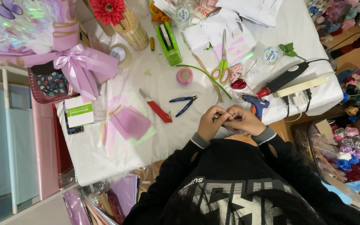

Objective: The person wraps a pink tissue paper around a flower stem using both hands. They then secure the wrapped paper with a roll of pink tape, pulling and smoothing it around the stem.

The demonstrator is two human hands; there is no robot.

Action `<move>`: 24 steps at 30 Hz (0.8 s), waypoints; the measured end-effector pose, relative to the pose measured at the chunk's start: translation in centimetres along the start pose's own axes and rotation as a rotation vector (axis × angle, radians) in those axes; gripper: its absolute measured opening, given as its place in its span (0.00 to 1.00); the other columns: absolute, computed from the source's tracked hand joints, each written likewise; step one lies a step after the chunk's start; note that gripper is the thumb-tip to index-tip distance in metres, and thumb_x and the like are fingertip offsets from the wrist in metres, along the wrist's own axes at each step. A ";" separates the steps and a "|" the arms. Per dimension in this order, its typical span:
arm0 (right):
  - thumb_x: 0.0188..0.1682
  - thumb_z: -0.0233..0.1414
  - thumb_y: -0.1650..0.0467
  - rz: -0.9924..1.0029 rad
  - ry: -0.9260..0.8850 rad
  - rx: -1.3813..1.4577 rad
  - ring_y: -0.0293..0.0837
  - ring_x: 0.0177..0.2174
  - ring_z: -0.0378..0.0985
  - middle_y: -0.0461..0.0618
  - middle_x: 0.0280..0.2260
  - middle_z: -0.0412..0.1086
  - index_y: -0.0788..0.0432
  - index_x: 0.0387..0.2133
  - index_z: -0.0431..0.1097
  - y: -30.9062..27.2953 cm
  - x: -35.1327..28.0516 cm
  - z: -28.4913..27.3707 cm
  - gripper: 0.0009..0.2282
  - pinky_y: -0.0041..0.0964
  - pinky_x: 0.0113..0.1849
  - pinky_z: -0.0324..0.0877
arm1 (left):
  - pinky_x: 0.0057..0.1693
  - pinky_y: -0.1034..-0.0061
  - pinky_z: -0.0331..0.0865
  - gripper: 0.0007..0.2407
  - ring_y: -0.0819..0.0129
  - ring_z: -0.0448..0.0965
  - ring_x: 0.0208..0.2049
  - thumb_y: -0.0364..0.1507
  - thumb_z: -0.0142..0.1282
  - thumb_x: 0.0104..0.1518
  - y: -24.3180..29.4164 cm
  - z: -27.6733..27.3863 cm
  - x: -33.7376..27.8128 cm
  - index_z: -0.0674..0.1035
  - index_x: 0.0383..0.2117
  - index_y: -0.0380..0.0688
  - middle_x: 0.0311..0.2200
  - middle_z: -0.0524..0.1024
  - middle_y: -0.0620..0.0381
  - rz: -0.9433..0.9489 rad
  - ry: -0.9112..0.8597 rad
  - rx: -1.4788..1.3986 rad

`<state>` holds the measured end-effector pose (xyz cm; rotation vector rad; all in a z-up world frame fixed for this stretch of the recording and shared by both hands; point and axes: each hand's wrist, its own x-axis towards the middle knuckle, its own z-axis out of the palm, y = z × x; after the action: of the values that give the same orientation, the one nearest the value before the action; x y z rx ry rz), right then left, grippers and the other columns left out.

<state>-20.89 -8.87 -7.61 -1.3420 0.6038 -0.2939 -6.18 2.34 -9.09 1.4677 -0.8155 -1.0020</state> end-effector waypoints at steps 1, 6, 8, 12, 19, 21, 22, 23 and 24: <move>0.41 0.68 0.73 0.000 0.000 0.000 0.38 0.23 0.71 0.49 0.28 0.63 0.66 0.27 0.71 -0.7 0.0 0.1 0.11 0.27 0.25 0.67 | 0.46 0.72 0.72 0.09 0.65 0.78 0.37 0.38 0.61 0.62 0.2 -0.2 0.0 0.81 0.37 0.49 0.35 0.78 0.55 0.000 0.000 0.000; 0.44 0.66 0.70 -0.302 0.188 -0.448 0.48 0.36 0.78 0.51 0.38 0.76 0.55 0.32 0.81 -2.1 0.1 0.4 0.05 0.37 0.39 0.69 | 0.47 0.74 0.71 0.06 0.69 0.75 0.35 0.32 0.57 0.65 1.9 -1.1 0.1 0.78 0.34 0.45 0.30 0.77 0.56 0.028 0.056 -0.092; 0.46 0.64 0.71 -0.314 0.211 -0.492 0.48 0.36 0.79 0.49 0.38 0.77 0.53 0.33 0.81 -2.7 0.1 0.7 0.04 0.37 0.39 0.70 | 0.47 0.74 0.71 0.06 0.68 0.74 0.35 0.32 0.58 0.64 1.5 -1.1 0.2 0.78 0.34 0.44 0.31 0.75 0.55 0.051 0.073 -0.082; 0.50 0.59 0.74 -0.326 0.315 -0.569 0.49 0.35 0.81 0.47 0.34 0.79 0.49 0.36 0.83 -3.2 0.0 1.4 0.07 0.38 0.39 0.73 | 0.46 0.73 0.70 0.07 0.68 0.72 0.34 0.31 0.59 0.64 2.3 -1.6 0.4 0.77 0.34 0.41 0.31 0.73 0.53 0.116 0.116 -0.046; 0.52 0.58 0.75 -0.528 0.391 -0.655 0.53 0.34 0.81 0.49 0.32 0.79 0.55 0.34 0.80 -5.2 0.0 2.2 0.04 0.43 0.39 0.74 | 0.42 0.72 0.73 0.08 0.68 0.75 0.31 0.33 0.58 0.64 1.8 -1.5 0.8 0.76 0.35 0.42 0.28 0.72 0.52 0.088 0.178 -0.111; 0.54 0.56 0.76 -0.558 0.387 -0.568 0.54 0.37 0.80 0.50 0.35 0.78 0.56 0.35 0.79 -6.4 -0.1 2.5 0.04 0.43 0.42 0.74 | 0.41 0.76 0.74 0.06 0.73 0.75 0.29 0.31 0.57 0.65 2.0 -1.5 0.9 0.76 0.35 0.41 0.26 0.72 0.55 0.090 0.221 -0.197; 0.54 0.56 0.76 -0.559 0.383 -0.568 0.54 0.37 0.80 0.50 0.35 0.78 0.56 0.35 0.79 -6.3 0.0 2.4 0.04 0.43 0.42 0.74 | 0.41 0.76 0.74 0.06 0.73 0.75 0.29 0.31 0.57 0.65 1.6 -1.7 1.0 0.76 0.35 0.41 0.26 0.72 0.55 0.091 0.225 -0.197; 0.54 0.55 0.76 -0.534 0.378 -0.516 0.54 0.37 0.80 0.52 0.36 0.77 0.58 0.35 0.78 -6.2 0.0 2.3 0.04 0.43 0.42 0.74 | 0.40 0.78 0.74 0.06 0.75 0.74 0.28 0.30 0.56 0.65 1.1 -1.9 1.1 0.75 0.36 0.41 0.25 0.72 0.56 0.075 0.250 -0.241; 0.55 0.54 0.76 -0.509 0.372 -0.463 0.54 0.38 0.80 0.54 0.36 0.76 0.60 0.35 0.77 -6.1 0.1 2.1 0.04 0.43 0.41 0.74 | 0.39 0.80 0.74 0.06 0.76 0.73 0.27 0.30 0.55 0.66 0.7 -2.0 1.3 0.75 0.36 0.41 0.24 0.71 0.57 0.058 0.276 -0.285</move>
<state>-18.77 -8.52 -1.47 -1.9057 0.6540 -0.8715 -3.78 1.92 -8.57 1.2917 -0.4910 -0.8125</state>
